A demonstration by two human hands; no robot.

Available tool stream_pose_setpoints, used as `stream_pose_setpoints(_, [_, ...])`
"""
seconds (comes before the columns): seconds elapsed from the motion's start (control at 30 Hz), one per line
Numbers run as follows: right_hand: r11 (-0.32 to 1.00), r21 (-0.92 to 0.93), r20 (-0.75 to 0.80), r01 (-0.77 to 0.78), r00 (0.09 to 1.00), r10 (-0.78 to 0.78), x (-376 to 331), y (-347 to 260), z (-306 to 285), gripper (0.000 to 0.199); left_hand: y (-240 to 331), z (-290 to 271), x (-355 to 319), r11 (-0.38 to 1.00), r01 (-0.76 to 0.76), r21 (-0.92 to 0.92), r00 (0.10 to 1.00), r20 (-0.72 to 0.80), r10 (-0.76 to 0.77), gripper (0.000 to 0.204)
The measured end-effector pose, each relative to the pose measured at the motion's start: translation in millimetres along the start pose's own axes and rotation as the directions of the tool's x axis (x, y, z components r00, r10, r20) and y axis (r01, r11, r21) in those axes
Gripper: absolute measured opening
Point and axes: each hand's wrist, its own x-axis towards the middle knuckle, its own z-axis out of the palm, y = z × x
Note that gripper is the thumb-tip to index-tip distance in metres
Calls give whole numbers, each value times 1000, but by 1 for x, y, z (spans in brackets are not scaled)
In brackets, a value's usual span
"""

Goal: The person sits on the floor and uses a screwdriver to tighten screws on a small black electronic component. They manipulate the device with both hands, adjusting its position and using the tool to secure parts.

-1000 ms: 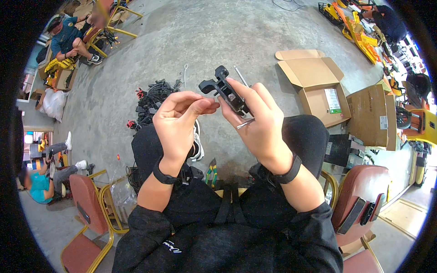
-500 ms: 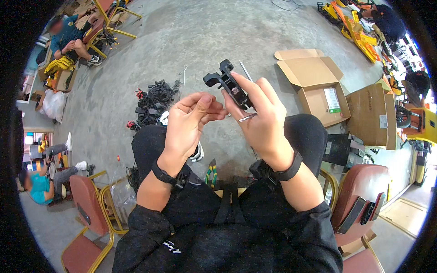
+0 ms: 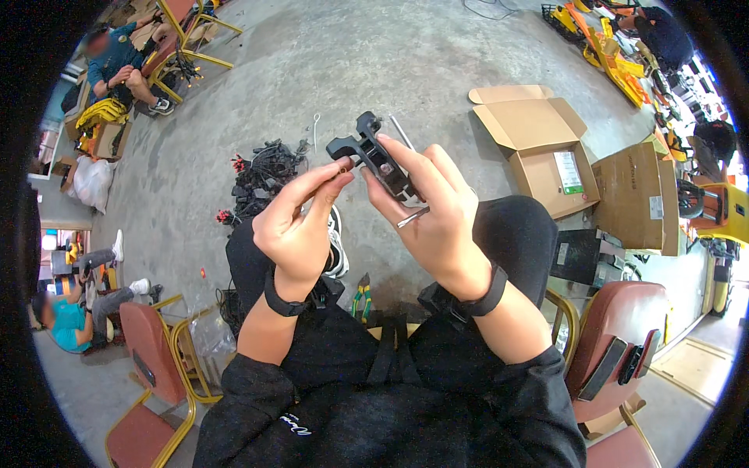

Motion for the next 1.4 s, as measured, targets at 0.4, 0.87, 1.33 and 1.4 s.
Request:
stream_pose_setpoints(0.4, [982, -7, 12, 191, 982, -191, -2, 8, 6, 56, 1, -5, 3, 984, -107, 144, 993, 69, 98, 25])
stream_pose_setpoints(0.87, [997, 35, 143, 62, 988, -66, 3, 10, 2, 47, -3, -7, 4, 997, 4, 71, 992, 127, -13, 17])
stream_pose_setpoints(1.33, [743, 320, 548, -587, 755, 361, 13, 20, -7, 31, -9, -15, 10, 995, 44, 95, 960, 271, -68, 18])
stream_pose_setpoints(1.4, [738, 275, 559, -616, 727, 398, 13, 22, -8, 31, -5, -14, 13, 988, 149, 39, 943, 294, -154, 16])
